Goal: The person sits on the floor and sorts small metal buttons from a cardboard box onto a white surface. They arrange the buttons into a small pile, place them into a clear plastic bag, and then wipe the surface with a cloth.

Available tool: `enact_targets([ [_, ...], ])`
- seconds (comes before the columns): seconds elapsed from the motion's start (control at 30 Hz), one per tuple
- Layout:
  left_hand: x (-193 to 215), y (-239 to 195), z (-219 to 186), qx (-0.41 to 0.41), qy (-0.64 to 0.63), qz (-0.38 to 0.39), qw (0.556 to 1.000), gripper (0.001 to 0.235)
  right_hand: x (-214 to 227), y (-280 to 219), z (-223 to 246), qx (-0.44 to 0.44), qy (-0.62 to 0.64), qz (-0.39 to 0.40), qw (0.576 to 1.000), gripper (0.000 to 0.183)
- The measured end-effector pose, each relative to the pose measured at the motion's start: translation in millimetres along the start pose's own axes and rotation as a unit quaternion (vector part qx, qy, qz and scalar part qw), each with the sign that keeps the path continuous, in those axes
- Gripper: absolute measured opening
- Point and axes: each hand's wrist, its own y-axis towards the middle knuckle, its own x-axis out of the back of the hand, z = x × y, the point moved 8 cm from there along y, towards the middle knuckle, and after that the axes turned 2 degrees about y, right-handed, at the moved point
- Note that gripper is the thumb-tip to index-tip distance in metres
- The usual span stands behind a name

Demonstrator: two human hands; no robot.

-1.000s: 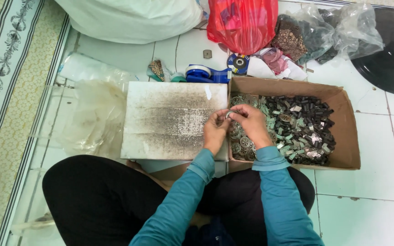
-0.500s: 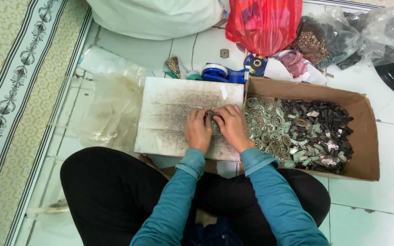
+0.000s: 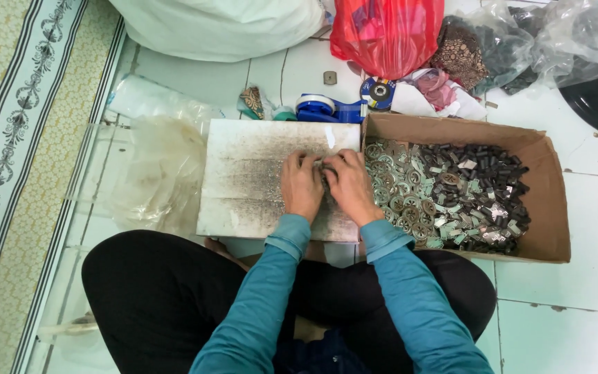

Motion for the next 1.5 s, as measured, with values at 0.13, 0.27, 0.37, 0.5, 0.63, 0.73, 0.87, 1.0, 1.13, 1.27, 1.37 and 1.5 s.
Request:
enact_targets([
  [0.13,-20.0,3.4,-52.2,-0.087,-0.042,-0.006,0.995,0.027,47.2,4.0,-27.3,-0.03,0.035,-0.038,0.998,0.017],
  [0.27,-83.9,-4.8,-100.5,-0.101,-0.123,0.115,0.981,0.037,66.4,-9.4,-107.9,-0.191,0.058,-0.041,0.979,0.017],
  [0.37,-174.6,-23.7,-101.9,-0.097,-0.091,0.249,0.959,0.055,52.0,-28.0,-173.4,-0.3,0.045,-0.027,0.952,0.017],
  [0.5,-276.2,-42.3,-61.2,-0.089,0.043,0.358,0.928,0.059,38.7,-50.4,-178.2,-0.387,0.0,0.035,0.922,0.021],
  [0.63,-251.8,-30.6,-64.1,-0.074,0.034,0.377,0.922,0.06,9.2,-60.5,-209.2,-0.373,-0.041,0.076,0.924,0.025],
  [0.73,-242.3,-24.8,-64.0,-0.064,0.024,0.397,0.915,0.054,19.0,-53.1,-184.5,-0.374,-0.033,0.088,0.923,0.025],
  [0.87,-204.6,-26.3,-78.2,-0.052,0.0,0.389,0.92,0.055,30.3,-52.6,-172.2,-0.389,0.001,0.056,0.919,0.016],
  [1.0,-171.0,-18.5,-91.5,-0.031,-0.06,0.371,0.926,0.052,4.8,-57.9,-211.9,-0.434,0.054,0.031,0.899,0.009],
  [1.13,-187.9,-20.2,-80.6,-0.017,-0.102,0.348,0.932,0.047,34.3,-52.3,-190.1,-0.419,0.083,0.01,0.904,0.011],
  [1.27,-199.2,-21.8,-70.5,-0.039,-0.116,0.299,0.946,0.034,46.8,-53.5,-178.6,-0.427,0.123,0.005,0.896,0.012],
  [1.37,-179.6,-16.2,-73.1,-0.037,-0.128,0.269,0.954,0.031,48.8,-53.3,-178.6,-0.433,0.125,0.01,0.893,0.013],
  [1.5,-171.7,-17.6,-73.2,0.0,-0.123,0.267,0.956,0.034,52.3,-55.2,-171.2,-0.438,0.108,0.028,0.892,0.017],
])
